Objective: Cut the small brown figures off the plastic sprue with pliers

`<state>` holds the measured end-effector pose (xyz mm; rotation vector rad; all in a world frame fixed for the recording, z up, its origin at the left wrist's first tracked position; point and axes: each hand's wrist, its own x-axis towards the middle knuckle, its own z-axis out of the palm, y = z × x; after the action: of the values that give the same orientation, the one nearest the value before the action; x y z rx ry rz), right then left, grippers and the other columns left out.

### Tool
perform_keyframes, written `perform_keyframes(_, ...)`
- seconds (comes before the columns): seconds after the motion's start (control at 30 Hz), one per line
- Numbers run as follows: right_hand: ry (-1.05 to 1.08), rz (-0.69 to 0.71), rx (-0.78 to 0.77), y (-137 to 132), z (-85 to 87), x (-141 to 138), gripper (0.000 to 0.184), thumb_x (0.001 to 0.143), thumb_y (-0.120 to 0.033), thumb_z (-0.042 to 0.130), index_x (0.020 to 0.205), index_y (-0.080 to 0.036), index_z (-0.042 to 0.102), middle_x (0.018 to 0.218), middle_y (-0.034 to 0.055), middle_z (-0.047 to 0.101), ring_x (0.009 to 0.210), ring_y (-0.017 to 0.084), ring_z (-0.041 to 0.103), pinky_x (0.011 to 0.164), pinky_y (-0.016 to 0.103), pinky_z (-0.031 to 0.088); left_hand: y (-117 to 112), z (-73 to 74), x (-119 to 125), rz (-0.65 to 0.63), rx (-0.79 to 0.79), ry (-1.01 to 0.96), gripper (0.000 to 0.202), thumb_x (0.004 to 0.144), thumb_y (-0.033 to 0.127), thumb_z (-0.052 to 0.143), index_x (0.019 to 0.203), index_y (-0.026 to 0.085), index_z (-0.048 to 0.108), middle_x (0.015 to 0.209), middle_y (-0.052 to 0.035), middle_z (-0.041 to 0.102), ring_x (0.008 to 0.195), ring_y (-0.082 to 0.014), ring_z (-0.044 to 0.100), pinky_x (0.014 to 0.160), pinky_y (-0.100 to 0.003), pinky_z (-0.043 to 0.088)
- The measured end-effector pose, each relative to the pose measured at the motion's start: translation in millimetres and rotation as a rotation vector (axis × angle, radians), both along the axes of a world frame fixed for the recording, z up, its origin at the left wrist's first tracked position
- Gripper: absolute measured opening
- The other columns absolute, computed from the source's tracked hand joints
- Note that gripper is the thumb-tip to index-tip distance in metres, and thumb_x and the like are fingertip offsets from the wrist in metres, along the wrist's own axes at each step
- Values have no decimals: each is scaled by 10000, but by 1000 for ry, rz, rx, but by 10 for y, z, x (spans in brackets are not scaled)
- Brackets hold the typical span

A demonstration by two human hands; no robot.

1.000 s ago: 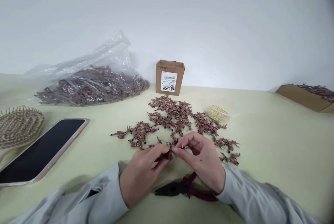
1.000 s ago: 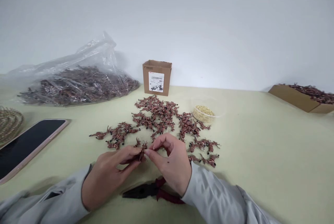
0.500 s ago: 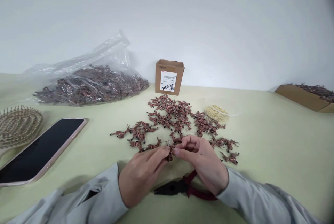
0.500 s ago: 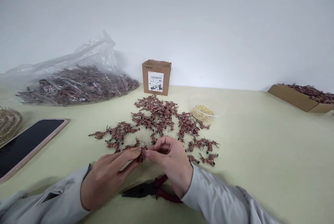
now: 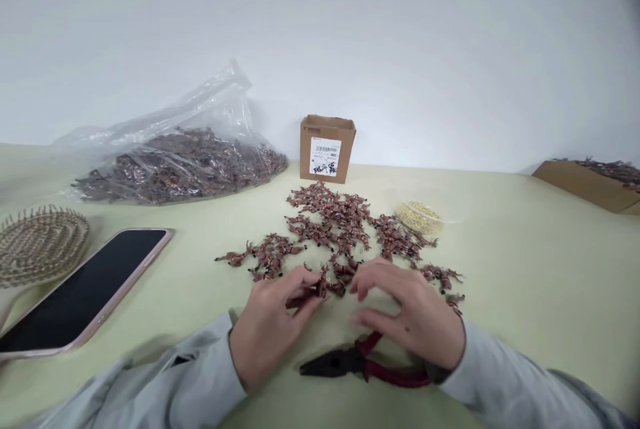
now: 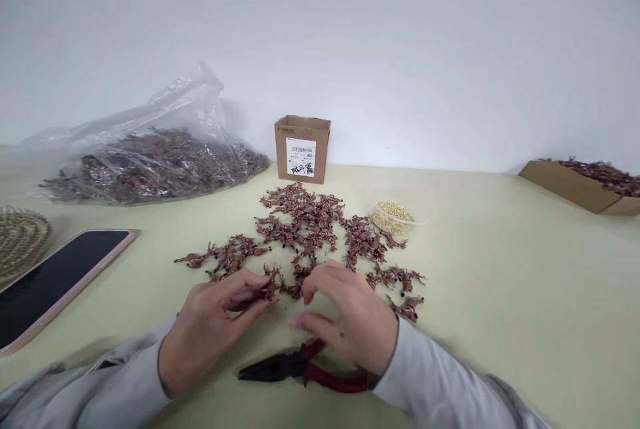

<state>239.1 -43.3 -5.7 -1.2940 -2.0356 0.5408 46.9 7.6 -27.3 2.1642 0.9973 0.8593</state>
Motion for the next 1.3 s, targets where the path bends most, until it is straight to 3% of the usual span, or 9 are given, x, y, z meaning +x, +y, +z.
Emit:
perform_keyframes(0.1, -130, 111, 19, -133, -46, 55, 242, 693, -346, 609, 783, -183, 454, 920, 73, 526, 820, 165, 487, 690, 275, 418, 20, 13, 11, 5, -127, -59, 61, 733, 227, 540, 780, 193, 521, 703, 12, 660, 644, -134, 644, 609, -203, 514)
perform_keyframes(0.27, -351, 120, 44, -258, -109, 108, 367, 639, -469, 600, 783, -179, 428, 918, 84, 482, 791, 199, 442, 675, 338, 391, 74, 5, 16, 38, -253, -127, 116, 711, 267, 571, 757, 183, 506, 724, -13, 658, 692, -159, 639, 637, -239, 516)
perform_keyframes(0.33, -451, 150, 77, -268, -110, 120, 355, 663, -492, 568, 782, -179, 447, 898, 80, 496, 767, 201, 440, 661, 347, 385, 85, -4, 14, 30, -288, -158, 112, 717, 267, 565, 756, 186, 498, 737, -10, 658, 704, -159, 637, 647, -246, 514)
perform_keyframes(0.43, -546, 185, 141, -282, -96, 110, 221, 740, -396, 519, 744, -180, 476, 866, 86, 524, 737, 193, 457, 615, 318, 399, 84, 1, 15, 22, -318, -190, 108, 717, 260, 563, 755, 186, 493, 749, -6, 658, 711, -157, 636, 659, -256, 515)
perform_keyframes(0.6, -584, 125, 278, -351, -119, 61, 17, 738, -190, 509, 732, -180, 520, 826, 77, 562, 713, 191, 502, 584, 304, 448, 68, 39, 21, 17, -328, -210, 93, 722, 242, 555, 758, 178, 498, 763, -14, 663, 715, -158, 637, 672, -269, 516)
perform_keyframes(0.7, -586, 41, 340, -379, -153, 72, 83, 758, -133, 457, 757, -166, 532, 822, 80, 578, 728, 192, 528, 594, 305, 477, 69, 45, 22, 16, -324, -211, 109, 717, 249, 564, 757, 176, 493, 749, -19, 662, 716, -166, 639, 665, -273, 516)
perform_keyframes(0.87, -466, 69, 335, -324, -152, 167, 179, 823, -149, 368, 800, -144, 546, 836, 97, 597, 746, 182, 541, 628, 305, 489, 75, 44, 23, -1, -316, -178, 123, 730, 266, 557, 762, 175, 480, 738, -25, 653, 720, -168, 636, 662, -271, 505)
perform_keyframes(1.07, -542, 104, 726, -174, -239, 371, 79, 735, -94, 566, 810, -99, 592, 910, 104, 631, 901, 242, 533, 732, 378, 461, 72, 49, 17, -4, -323, -173, 126, 729, 263, 557, 777, 169, 489, 737, -26, 649, 717, -161, 631, 657, -262, 500)
perform_keyframes(1.3, -645, -47, 863, -81, -292, 539, 139, 668, -143, 652, 802, -155, 618, 915, 63, 660, 845, 241, 552, 636, 378, 462, 57, 73, 31, 6, -363, -191, 144, 706, 278, 577, 767, 161, 521, 724, -29, 657, 708, -171, 638, 650, -266, 511)
